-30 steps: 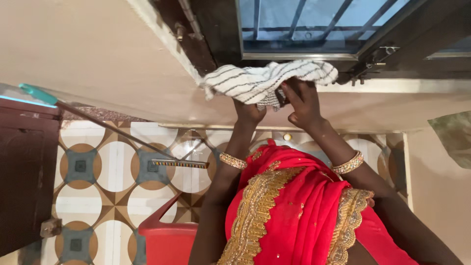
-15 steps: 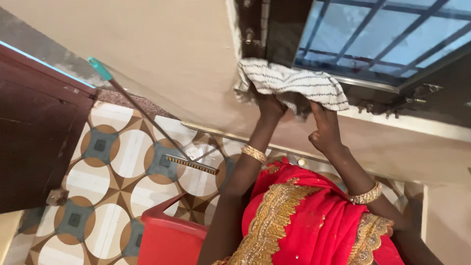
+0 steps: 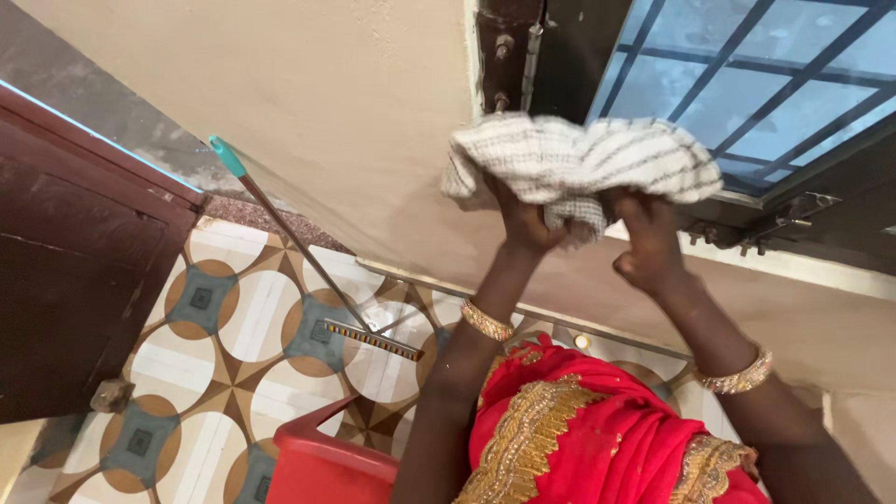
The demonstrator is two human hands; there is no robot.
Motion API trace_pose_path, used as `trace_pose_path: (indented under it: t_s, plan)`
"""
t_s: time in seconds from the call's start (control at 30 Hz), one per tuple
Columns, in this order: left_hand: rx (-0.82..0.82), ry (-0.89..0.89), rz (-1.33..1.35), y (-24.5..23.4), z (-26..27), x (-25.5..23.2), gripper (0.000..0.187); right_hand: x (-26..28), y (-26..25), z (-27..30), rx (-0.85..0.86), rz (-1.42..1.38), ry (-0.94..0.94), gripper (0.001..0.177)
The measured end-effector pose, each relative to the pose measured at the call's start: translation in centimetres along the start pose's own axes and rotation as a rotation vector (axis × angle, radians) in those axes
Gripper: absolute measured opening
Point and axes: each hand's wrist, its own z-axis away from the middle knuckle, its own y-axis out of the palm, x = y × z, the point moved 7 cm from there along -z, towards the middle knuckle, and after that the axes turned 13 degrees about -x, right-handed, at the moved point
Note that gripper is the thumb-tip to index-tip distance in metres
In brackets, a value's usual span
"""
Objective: The person wipes a brown window frame and the surrounding wall area by hand using a striped cloth.
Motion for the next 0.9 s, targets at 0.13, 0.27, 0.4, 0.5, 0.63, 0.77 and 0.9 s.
trace_pose_path:
  t_s: [0.13,0.27,0.4,0.5,0.63,0.77,0.9]
  plan:
    - [0.027,0.122,-0.145,1.7,-6.8,-0.9,0.074,4.1,-3.6,-5.7,-0.12,0.083,-0.198,0.091]
    - [0.258,0.028,-0.505,4.6,-6.9,0.6,0.075,5.6,-3.2,-7.6,-0.149,0.13,-0.204,0.1]
    - [0.052,0.069,-0.328,2.8,-3.9,-0.2,0.067,2.1,0.8,-4.4,0.016,0.084,0.097,0.101]
    - [0.071,0.002,-0.263,1.5,-0.8,1.1,0.063,0.3,2.7,-1.5,0.055,0.021,0.188,0.096]
    - [0.041,-0.021,-0.18,0.4,2.7,1.8,0.058,-0.4,4.4,0.9,0.076,0.039,0.177,0.082]
    - [0.023,-0.043,-0.117,0.3,4.8,1.6,0.053,-2.0,5.3,2.2,0.156,0.092,0.232,0.066]
    - [-0.082,0.014,-0.015,-0.5,3.5,-0.4,0.056,-1.5,4.0,2.4,0.095,-0.049,0.174,0.083]
